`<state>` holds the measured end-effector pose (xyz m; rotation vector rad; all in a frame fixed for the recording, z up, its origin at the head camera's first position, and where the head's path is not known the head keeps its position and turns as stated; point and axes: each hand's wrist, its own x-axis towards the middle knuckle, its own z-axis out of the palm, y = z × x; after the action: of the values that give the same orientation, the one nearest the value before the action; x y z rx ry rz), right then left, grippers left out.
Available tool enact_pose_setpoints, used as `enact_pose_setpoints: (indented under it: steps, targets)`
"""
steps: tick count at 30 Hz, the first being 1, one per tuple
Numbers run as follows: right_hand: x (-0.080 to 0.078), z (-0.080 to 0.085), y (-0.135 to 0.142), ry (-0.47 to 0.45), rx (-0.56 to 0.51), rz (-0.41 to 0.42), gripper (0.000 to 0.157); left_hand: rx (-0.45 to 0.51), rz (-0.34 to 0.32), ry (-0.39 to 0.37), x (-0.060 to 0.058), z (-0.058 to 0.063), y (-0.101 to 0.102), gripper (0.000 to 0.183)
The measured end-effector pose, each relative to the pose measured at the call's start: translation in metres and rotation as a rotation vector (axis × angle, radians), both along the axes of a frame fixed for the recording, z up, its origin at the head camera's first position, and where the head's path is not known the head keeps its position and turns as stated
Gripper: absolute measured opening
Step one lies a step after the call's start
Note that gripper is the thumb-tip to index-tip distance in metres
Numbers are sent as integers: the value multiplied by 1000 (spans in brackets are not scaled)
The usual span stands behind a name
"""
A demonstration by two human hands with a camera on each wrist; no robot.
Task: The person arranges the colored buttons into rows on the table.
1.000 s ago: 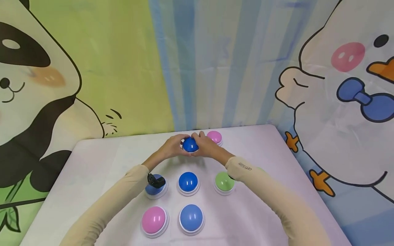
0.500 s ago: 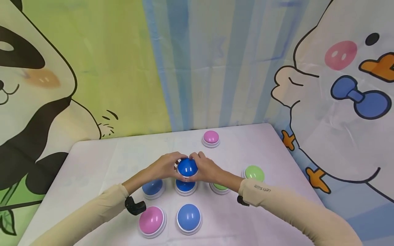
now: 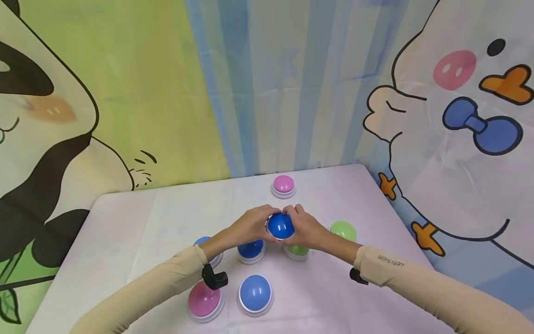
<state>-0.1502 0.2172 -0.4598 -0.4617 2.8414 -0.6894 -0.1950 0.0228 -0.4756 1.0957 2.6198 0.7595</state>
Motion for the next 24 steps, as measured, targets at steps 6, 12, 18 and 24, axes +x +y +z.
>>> enact_pose_setpoints:
  steps: [6, 12, 18, 24]
  targets:
    - [13, 1, 29, 14, 10, -11, 81, 17, -44, 19, 6, -2, 28, 80]
    - [28, 2, 43, 53, 1, 30, 79, 3, -76, 100, 19, 0, 38, 79]
    - [61, 1, 49, 94, 23, 46, 78, -26, -143, 172, 50, -1, 45, 79]
    - [89, -2, 53, -14, 44, 62, 82, -135, -181, 253, 83, -4, 56, 79]
